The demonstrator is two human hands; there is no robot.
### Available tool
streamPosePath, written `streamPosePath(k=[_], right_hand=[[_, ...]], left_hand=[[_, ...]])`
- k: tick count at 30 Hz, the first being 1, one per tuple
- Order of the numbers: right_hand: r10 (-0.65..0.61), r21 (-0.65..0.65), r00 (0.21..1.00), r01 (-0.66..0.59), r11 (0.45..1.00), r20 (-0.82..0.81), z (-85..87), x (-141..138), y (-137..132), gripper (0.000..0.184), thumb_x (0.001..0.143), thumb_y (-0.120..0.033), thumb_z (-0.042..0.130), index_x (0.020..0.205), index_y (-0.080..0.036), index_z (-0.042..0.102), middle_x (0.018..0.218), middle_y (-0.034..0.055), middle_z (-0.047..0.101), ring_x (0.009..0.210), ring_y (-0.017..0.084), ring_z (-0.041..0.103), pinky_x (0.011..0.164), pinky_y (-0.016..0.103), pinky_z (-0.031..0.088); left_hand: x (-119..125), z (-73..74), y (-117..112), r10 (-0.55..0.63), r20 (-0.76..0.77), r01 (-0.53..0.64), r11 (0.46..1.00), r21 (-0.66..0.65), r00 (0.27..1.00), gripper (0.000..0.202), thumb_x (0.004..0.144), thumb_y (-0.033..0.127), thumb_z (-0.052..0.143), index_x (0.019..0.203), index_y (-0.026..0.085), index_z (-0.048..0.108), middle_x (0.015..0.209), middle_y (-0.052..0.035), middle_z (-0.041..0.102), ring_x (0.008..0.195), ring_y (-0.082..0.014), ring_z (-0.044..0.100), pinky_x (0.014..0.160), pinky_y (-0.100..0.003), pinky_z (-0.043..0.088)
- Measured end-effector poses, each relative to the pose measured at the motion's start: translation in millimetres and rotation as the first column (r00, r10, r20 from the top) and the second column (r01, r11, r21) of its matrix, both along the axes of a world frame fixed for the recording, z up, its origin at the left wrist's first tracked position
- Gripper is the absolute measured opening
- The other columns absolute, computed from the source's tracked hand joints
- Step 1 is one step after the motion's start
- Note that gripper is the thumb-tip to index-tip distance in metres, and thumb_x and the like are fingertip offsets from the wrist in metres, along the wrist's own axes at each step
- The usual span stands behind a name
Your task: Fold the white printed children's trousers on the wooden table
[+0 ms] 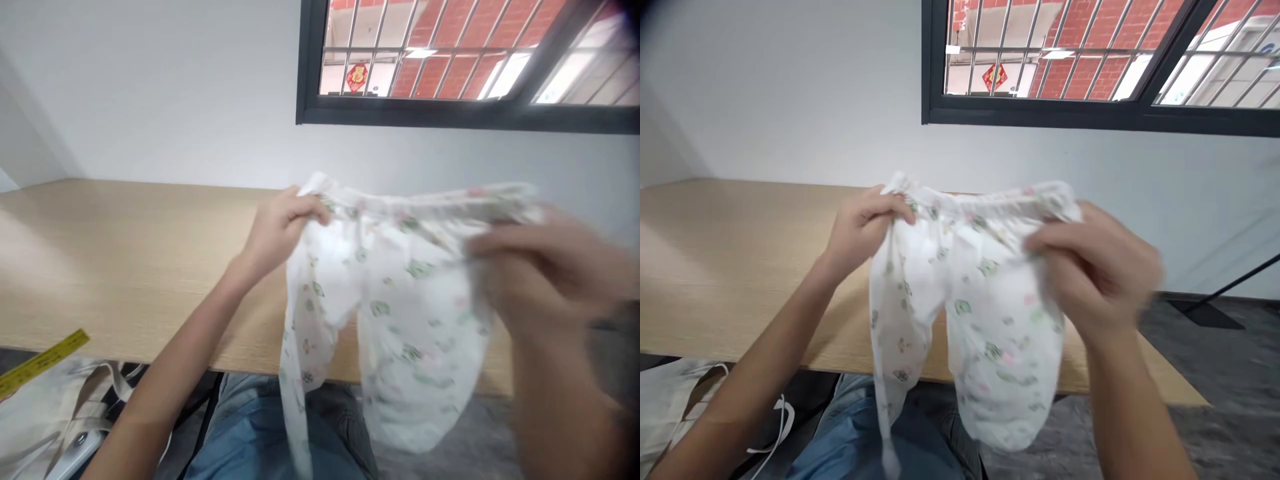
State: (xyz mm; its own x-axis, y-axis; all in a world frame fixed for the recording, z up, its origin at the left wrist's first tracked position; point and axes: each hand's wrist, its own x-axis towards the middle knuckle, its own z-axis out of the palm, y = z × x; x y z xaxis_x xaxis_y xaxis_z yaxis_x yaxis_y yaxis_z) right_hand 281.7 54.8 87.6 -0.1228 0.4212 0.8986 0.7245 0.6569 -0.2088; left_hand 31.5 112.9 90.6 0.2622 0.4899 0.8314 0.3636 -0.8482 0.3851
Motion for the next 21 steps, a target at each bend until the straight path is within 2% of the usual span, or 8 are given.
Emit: streamPosePath(k=[2, 3, 6, 9, 12, 15, 18, 21], right_hand=[[0.088, 0.132, 0.994, -0.096, 0.987, 0.062, 18.2, -20, 16, 0.024, 0.075, -0.009, 0.044, 0.069, -0.024, 0.06, 0.06, -0.0006, 0.044, 0.057, 0.013, 0.042, 0.055, 0.028, 0.033], [0.137, 0.132, 0.987, -0.147, 0.98, 0.082, 27.1, -32, 27, 0.025, 0.074, -0.006, 0.042, 0.068, -0.023, 0.06, 0.06, -0.001, 0.046, 0.058, 0.012, 0.044, 0.056, 0.027, 0.035], [0.196, -0.061, 0.974, -0.19, 0.98, 0.112, 47.8, -64, 59, 0.027, 0.076, -0.008, 0.038, 0.075, -0.018, 0.063, 0.07, 0.0007, 0.055, 0.066, 0.011, 0.05, 0.062, 0.024, 0.039], [0.174, -0.322, 0.972, -0.115, 0.94, 0.159, 53.7, -79, 79, 0.031, 0.078, -0.013, 0.036, 0.088, -0.016, 0.065, 0.08, 0.0018, 0.057, 0.069, 0.012, 0.051, 0.062, 0.024, 0.038], [0.187, -0.521, 0.954, -0.039, 0.852, 0.234, 47.9, -79, 92, 0.032, 0.079, -0.015, 0.037, 0.091, -0.017, 0.066, 0.076, 0.0011, 0.056, 0.064, 0.011, 0.049, 0.059, 0.024, 0.036], [0.24, -0.683, 0.906, 0.07, 0.727, 0.348, 38.3, -72, 109, 0.027, 0.078, -0.016, 0.041, 0.082, -0.018, 0.068, 0.069, 0.0009, 0.053, 0.062, 0.011, 0.047, 0.058, 0.024, 0.034], [0.288, -0.789, 0.867, 0.174, 0.589, 0.406, 27.9, -67, 126, 0.023, 0.077, -0.017, 0.046, 0.078, -0.018, 0.069, 0.073, 0.002, 0.055, 0.066, 0.012, 0.048, 0.06, 0.024, 0.035], [0.309, -0.847, 0.871, 0.196, 0.494, 0.381, 14.4, -63, 142, 0.023, 0.078, -0.017, 0.047, 0.085, -0.018, 0.068, 0.081, 0.0038, 0.057, 0.066, 0.012, 0.047, 0.059, 0.023, 0.036]], left_hand=[[-19, -2.8, 22, 0.076, 0.031, -0.075, 0.997, -0.018, 0.997, 0.031, 0.068, 0.006, 0.036, 0.068, 0.018, 0.065, 0.074, -0.0002, 0.059, 0.072, -0.0142, 0.052, 0.07, -0.026, 0.041], [-29, -4.8, 32, 0.094, 0.034, -0.093, 0.995, -0.029, 0.995, 0.031, 0.067, 0.007, 0.036, 0.067, 0.018, 0.065, 0.073, -0.0005, 0.059, 0.073, -0.0147, 0.052, 0.071, -0.027, 0.041], [-57, -13.3, 55, 0.12, 0.028, -0.117, 0.988, -0.1, 0.992, 0.031, 0.066, 0.008, 0.035, 0.065, 0.018, 0.065, 0.073, -0.0006, 0.061, 0.075, -0.0153, 0.051, 0.071, -0.027, 0.039], [-76, -25.8, 67, 0.163, -0.002, -0.159, 0.96, -0.232, 0.987, 0.032, 0.066, 0.01, 0.034, 0.066, 0.018, 0.065, 0.078, -0.0005, 0.062, 0.074, -0.0149, 0.052, 0.065, -0.025, 0.038], [-86, -40.0, 75, 0.186, -0.119, -0.217, 0.911, -0.35, 0.975, 0.032, 0.068, 0.012, 0.033, 0.069, 0.018, 0.065, 0.082, -0.0004, 0.062, 0.073, -0.0144, 0.052, 0.06, -0.023, 0.036], [-90, -53.4, 85, 0.192, -0.202, -0.261, 0.871, -0.415, 0.96, 0.031, 0.068, 0.012, 0.033, 0.066, 0.018, 0.063, 0.082, 0.0002, 0.063, 0.069, -0.0135, 0.052, 0.059, -0.023, 0.036], [-89, -66.9, 96, 0.176, -0.267, -0.287, 0.837, -0.466, 0.948, 0.029, 0.069, 0.012, 0.034, 0.066, 0.018, 0.062, 0.081, 0.0001, 0.063, 0.069, -0.0134, 0.053, 0.061, -0.022, 0.038], [-84, -81.9, 104, 0.138, -0.339, -0.305, 0.803, -0.512, 0.931, 0.033, 0.074, 0.012, 0.034, 0.081, 0.018, 0.065, 0.096, -0.0015, 0.064, 0.082, -0.0152, 0.056, 0.068, -0.022, 0.041]])
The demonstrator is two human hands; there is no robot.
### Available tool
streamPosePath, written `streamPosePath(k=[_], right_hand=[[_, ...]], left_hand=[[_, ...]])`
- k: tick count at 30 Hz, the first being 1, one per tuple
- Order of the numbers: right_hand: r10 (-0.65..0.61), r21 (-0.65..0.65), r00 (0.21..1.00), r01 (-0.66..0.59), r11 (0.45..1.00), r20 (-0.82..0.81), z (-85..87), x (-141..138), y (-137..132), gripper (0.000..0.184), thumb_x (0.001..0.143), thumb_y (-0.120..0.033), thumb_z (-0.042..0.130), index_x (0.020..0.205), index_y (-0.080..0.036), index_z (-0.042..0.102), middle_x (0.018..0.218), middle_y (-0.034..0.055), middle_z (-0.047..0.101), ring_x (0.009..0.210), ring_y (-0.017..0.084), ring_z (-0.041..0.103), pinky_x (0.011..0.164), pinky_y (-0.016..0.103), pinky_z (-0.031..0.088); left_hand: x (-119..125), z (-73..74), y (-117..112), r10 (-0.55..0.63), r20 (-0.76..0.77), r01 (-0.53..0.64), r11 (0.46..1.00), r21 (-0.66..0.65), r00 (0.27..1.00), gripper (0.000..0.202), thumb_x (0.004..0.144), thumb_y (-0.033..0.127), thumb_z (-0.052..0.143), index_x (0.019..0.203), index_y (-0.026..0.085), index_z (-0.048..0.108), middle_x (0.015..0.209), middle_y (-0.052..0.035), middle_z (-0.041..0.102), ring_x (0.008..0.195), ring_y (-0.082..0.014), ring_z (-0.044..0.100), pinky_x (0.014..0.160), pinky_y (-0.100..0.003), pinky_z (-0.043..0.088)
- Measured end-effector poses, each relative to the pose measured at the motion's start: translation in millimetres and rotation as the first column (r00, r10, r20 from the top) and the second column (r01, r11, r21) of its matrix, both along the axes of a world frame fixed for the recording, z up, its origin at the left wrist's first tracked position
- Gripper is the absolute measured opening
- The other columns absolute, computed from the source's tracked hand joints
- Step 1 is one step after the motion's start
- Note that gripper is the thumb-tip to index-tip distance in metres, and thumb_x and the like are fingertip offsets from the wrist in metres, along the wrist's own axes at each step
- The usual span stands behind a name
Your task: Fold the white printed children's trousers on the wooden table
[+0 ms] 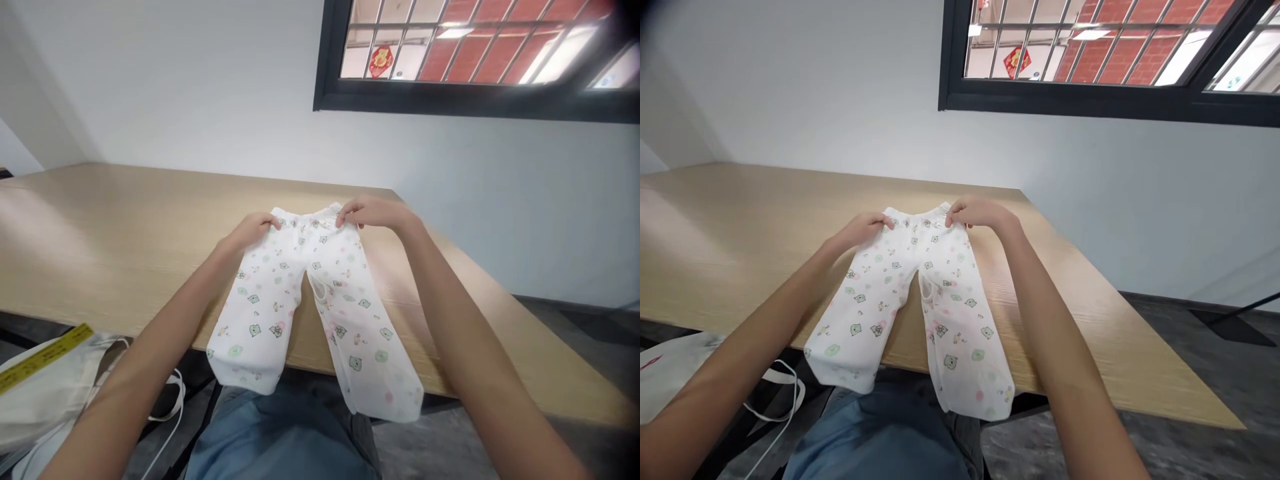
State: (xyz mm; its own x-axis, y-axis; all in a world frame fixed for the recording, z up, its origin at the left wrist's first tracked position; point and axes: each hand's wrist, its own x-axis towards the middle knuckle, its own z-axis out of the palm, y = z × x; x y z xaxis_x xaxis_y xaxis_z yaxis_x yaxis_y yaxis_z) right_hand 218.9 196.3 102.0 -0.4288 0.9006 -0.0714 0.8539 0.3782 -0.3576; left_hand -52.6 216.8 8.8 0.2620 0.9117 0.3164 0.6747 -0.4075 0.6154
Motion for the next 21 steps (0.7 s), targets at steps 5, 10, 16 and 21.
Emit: streamPosePath(k=[5, 10, 16, 21], right_hand=[[-0.006, -0.074, 0.999, 0.003, 0.997, -0.041, -30.0, 9, 23, 0.038, 0.077, -0.016, 0.047, 0.112, -0.017, 0.06, 0.109, 0.0074, 0.055, 0.078, 0.015, 0.052, 0.062, 0.022, 0.039], [-0.014, -0.115, 0.999, 0.01, 0.993, -0.034, -56.6, 14, 36, 0.051, 0.077, -0.012, 0.043, 0.128, -0.016, 0.048, 0.132, 0.0076, 0.04, 0.108, 0.021, 0.047, 0.079, 0.023, 0.04], [-0.036, 0.031, 0.998, 0.035, 0.999, 0.058, -89.2, 15, 53, 0.054, 0.081, -0.009, 0.036, 0.135, -0.011, 0.038, 0.137, 0.0114, 0.032, 0.12, 0.021, 0.038, 0.094, 0.024, 0.034], [-0.065, 0.14, 0.992, 0.05, 0.989, 0.106, -111.7, 17, 66, 0.049, 0.082, -0.009, 0.033, 0.131, -0.011, 0.04, 0.134, 0.014, 0.036, 0.12, 0.023, 0.037, 0.099, 0.03, 0.031]], left_hand=[[6, -24.5, 8, -0.022, -0.123, 0.006, 0.992, -0.128, 0.992, 0.044, 0.081, 0.015, 0.032, 0.12, 0.014, 0.053, 0.121, -0.0069, 0.054, 0.088, -0.0168, 0.058, 0.072, -0.024, 0.045], [5, -42.6, 19, -0.029, -0.264, -0.005, 0.992, -0.126, 0.964, 0.048, 0.083, 0.018, 0.037, 0.13, 0.015, 0.042, 0.137, -0.008, 0.039, 0.119, -0.0239, 0.04, 0.099, -0.036, 0.03], [3, -56.4, 39, 0.025, -0.341, -0.056, 0.995, -0.08, 0.94, 0.052, 0.089, 0.039, 0.04, 0.137, 0.023, 0.031, 0.139, -0.0072, 0.034, 0.128, -0.0314, 0.023, 0.102, -0.056, 0.011], [4, -56.4, 56, 0.038, -0.298, -0.054, 0.997, -0.046, 0.954, 0.05, 0.086, 0.044, 0.045, 0.132, 0.025, 0.04, 0.135, -0.007, 0.04, 0.127, -0.0316, 0.025, 0.102, -0.058, 0.01]])
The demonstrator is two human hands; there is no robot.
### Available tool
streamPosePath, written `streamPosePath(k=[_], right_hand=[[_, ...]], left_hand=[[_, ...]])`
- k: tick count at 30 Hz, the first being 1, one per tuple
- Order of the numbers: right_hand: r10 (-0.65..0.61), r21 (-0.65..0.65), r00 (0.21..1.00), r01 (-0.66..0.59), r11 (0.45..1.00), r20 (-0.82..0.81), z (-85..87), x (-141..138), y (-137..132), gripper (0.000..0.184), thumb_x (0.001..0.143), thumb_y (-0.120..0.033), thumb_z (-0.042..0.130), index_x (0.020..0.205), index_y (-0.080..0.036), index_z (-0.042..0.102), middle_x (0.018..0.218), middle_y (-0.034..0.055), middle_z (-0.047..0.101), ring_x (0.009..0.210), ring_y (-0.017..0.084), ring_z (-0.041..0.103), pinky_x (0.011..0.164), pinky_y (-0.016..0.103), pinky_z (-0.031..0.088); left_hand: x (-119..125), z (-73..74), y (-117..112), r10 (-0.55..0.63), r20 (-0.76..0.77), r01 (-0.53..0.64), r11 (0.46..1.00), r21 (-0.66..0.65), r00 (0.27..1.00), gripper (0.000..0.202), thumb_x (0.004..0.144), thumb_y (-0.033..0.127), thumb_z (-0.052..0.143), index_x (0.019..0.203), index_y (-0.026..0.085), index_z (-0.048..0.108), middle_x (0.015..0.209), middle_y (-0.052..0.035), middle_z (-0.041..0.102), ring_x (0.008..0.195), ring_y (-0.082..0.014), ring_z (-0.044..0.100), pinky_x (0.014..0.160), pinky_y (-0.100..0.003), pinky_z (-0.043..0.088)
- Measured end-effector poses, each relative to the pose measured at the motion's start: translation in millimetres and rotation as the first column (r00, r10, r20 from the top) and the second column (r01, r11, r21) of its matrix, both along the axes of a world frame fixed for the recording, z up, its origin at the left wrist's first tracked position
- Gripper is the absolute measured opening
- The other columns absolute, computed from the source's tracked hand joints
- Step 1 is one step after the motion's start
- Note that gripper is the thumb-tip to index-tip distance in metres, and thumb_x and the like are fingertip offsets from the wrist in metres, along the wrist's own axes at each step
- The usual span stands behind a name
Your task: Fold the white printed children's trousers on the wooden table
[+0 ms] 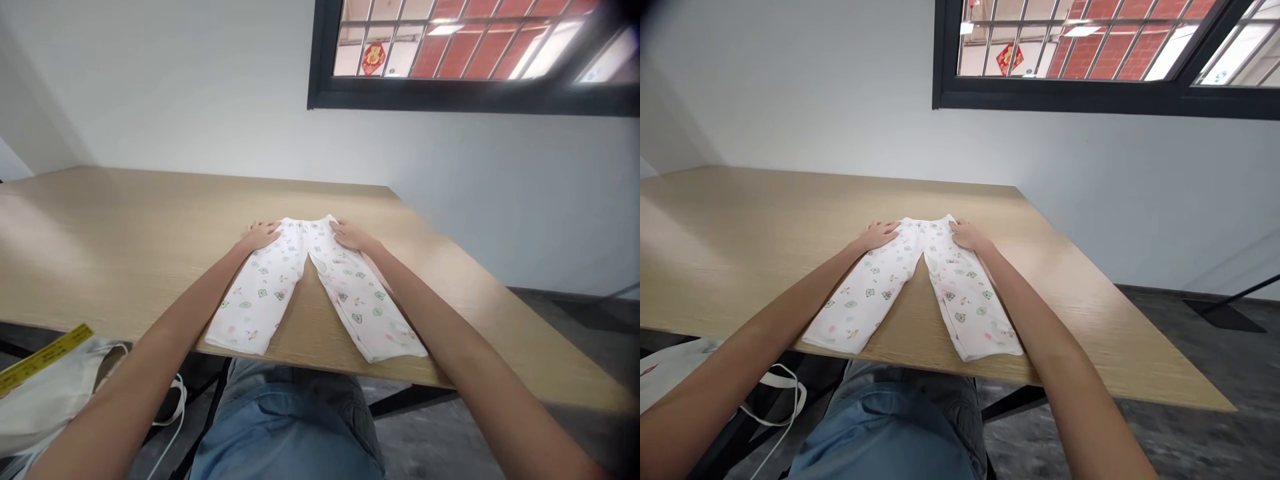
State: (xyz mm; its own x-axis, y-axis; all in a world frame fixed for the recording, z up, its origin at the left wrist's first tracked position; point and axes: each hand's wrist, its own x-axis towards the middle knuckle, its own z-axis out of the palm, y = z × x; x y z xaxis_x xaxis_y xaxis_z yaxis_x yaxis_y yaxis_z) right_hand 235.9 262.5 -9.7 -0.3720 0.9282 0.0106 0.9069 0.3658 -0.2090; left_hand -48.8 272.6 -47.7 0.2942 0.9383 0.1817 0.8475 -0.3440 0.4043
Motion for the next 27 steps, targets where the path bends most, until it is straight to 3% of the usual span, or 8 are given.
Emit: streamPosePath(k=[6, 10, 14, 18, 20, 22, 24, 27], right_hand=[[-0.009, 0.104, 1.0, 0.008, 0.995, 0.009, 3.2, -6, -3, 0.044, 0.084, -0.015, 0.038, 0.127, -0.017, 0.047, 0.142, 0.0102, 0.027, 0.13, 0.031, 0.02, 0.103, 0.047, 0.022], [0.226, 0.059, 0.948, -0.219, 0.974, -0.225, 15.4, -38, -23, 0.039, 0.09, -0.025, 0.035, 0.126, -0.021, 0.049, 0.136, 0.0047, 0.039, 0.125, 0.024, 0.032, 0.103, 0.04, 0.027], [0.427, -0.086, 0.83, -0.485, 0.87, -0.36, 9.5, -85, -46, 0.037, 0.092, -0.035, 0.032, 0.12, -0.024, 0.055, 0.128, 0.0011, 0.048, 0.116, 0.02, 0.044, 0.1, 0.035, 0.033], [0.63, -0.114, 0.743, -0.662, 0.741, -0.226, -11.0, -118, -41, 0.043, 0.095, -0.033, 0.025, 0.132, -0.022, 0.042, 0.139, 0.0007, 0.035, 0.128, 0.02, 0.029, 0.107, 0.037, 0.022], [0.608, -0.116, 0.786, -0.618, 0.777, -0.113, -18.2, -126, -27, 0.045, 0.095, -0.033, 0.026, 0.136, -0.02, 0.036, 0.142, 0.0008, 0.028, 0.131, 0.021, 0.022, 0.109, 0.038, 0.017], [0.487, -0.092, 0.872, -0.49, 0.867, -0.056, -22.0, -130, -11, 0.045, 0.094, -0.033, 0.027, 0.137, -0.02, 0.033, 0.143, 0.0024, 0.026, 0.131, 0.024, 0.021, 0.108, 0.044, 0.016], [0.368, -0.058, 0.928, -0.372, 0.927, -0.064, -22.9, -130, 3, 0.046, 0.094, -0.031, 0.028, 0.138, -0.017, 0.032, 0.143, 0.0065, 0.024, 0.132, 0.028, 0.019, 0.107, 0.052, 0.012], [0.311, -0.066, 0.943, -0.32, 0.945, -0.119, -17.4, -122, 11, 0.046, 0.094, -0.033, 0.03, 0.136, -0.016, 0.035, 0.143, 0.0075, 0.025, 0.131, 0.028, 0.02, 0.108, 0.051, 0.011]], left_hand=[[-1, 4.8, -23, -0.027, 0.189, 0.002, 0.992, 0.13, 0.982, 0.044, 0.089, 0.031, 0.028, 0.126, 0.018, 0.049, 0.13, -0.0071, 0.047, 0.116, -0.0215, 0.044, 0.098, -0.035, 0.033], [-2, 10.5, -63, -0.102, 0.227, 0.066, 0.985, 0.162, 0.969, 0.045, 0.088, 0.027, 0.023, 0.114, 0.011, 0.056, 0.113, -0.0098, 0.058, 0.094, -0.0178, 0.058, 0.082, -0.029, 0.046], [5, 13.3, -99, -0.306, 0.105, 0.292, 0.948, 0.13, 0.946, 0.031, 0.084, 0.026, 0.039, 0.102, 0.018, 0.064, 0.113, -0.0033, 0.06, 0.105, -0.0193, 0.053, 0.093, -0.03, 0.04], [19, 7.7, -150, -0.362, -0.028, 0.363, 0.93, 0.062, 0.932, 0.044, 0.089, 0.031, 0.036, 0.127, 0.012, 0.047, 0.133, -0.011, 0.044, 0.125, -0.0268, 0.034, 0.106, -0.045, 0.022], [25, 7.8, -187, -0.367, -0.099, 0.368, 0.93, -0.005, 0.925, 0.053, 0.093, 0.038, 0.029, 0.138, 0.009, 0.027, 0.143, -0.0118, 0.024, 0.133, -0.0258, 0.017, 0.109, -0.046, 0.014], [27, 11.9, -225, -0.389, -0.165, 0.377, 0.921, -0.099, 0.907, 0.058, 0.095, 0.044, 0.023, 0.141, 0.009, 0.016, 0.147, -0.0091, 0.011, 0.135, -0.0229, 0.007, 0.111, -0.043, 0.012], [25, 18.1, -255, -0.407, -0.194, 0.382, 0.911, -0.157, 0.892, 0.06, 0.095, 0.048, 0.022, 0.142, 0.011, 0.014, 0.147, -0.0075, 0.007, 0.135, -0.0217, 0.004, 0.111, -0.041, 0.013], [17, 27.3, -278, -0.419, -0.192, 0.39, 0.904, -0.174, 0.887, 0.057, 0.094, 0.048, 0.024, 0.141, 0.016, 0.018, 0.146, -0.0061, 0.011, 0.135, -0.0215, 0.011, 0.111, -0.04, 0.018]])
